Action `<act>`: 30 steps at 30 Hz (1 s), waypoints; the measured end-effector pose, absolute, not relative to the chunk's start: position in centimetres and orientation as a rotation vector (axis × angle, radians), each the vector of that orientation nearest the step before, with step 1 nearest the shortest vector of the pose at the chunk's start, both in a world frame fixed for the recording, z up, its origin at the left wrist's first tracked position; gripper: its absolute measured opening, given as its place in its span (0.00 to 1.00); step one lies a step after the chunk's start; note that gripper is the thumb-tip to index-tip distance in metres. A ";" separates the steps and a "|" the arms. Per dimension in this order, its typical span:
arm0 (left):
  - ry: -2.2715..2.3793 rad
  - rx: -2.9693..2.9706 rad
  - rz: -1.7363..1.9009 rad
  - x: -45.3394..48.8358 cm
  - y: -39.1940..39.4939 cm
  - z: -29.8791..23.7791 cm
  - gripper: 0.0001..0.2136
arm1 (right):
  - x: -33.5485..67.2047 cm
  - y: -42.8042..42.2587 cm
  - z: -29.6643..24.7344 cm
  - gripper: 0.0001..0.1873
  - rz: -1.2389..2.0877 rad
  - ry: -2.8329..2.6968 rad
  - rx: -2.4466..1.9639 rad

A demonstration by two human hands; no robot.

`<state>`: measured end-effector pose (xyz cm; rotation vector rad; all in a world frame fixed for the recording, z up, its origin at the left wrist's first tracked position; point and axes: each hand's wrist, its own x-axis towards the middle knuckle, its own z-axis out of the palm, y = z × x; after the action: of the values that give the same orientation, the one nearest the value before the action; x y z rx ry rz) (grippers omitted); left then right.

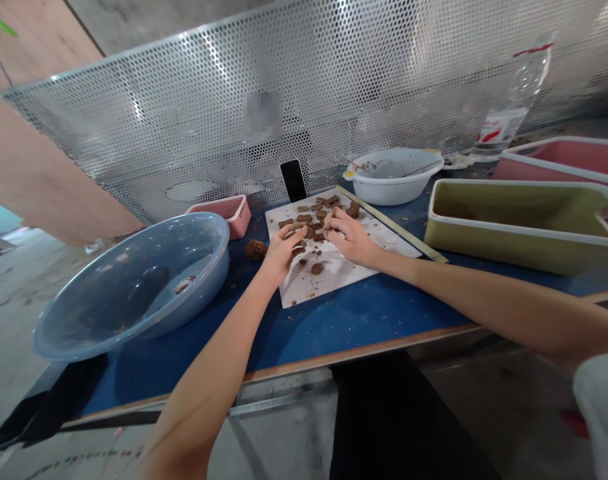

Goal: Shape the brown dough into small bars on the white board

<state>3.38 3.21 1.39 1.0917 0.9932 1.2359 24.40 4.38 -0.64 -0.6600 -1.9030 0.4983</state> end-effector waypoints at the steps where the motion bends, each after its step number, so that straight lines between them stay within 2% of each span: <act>1: 0.995 1.092 1.234 3.4 3.2 1.4 0.30 | 24.4 4.4 -0.7 0.11 0.497 -1.908 -0.660; 12: 1.003 1.091 1.228 3.5 3.1 1.3 0.31 | 24.3 4.3 -0.6 0.16 0.485 -1.922 -0.684; 19: 1.002 1.100 1.219 3.5 3.1 1.3 0.30 | 24.0 4.7 -1.1 0.11 0.398 -1.848 -0.732; 24: 1.028 1.077 1.238 3.6 3.0 1.5 0.31 | 24.1 5.2 -1.7 0.11 0.383 -1.831 -0.766; 30: 1.037 1.067 1.262 3.5 3.1 1.4 0.29 | 24.1 5.3 -1.6 0.17 0.395 -1.798 -0.786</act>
<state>3.48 3.13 1.39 1.0668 1.0365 1.2616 24.12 5.28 -1.59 -0.7860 -1.7983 0.3955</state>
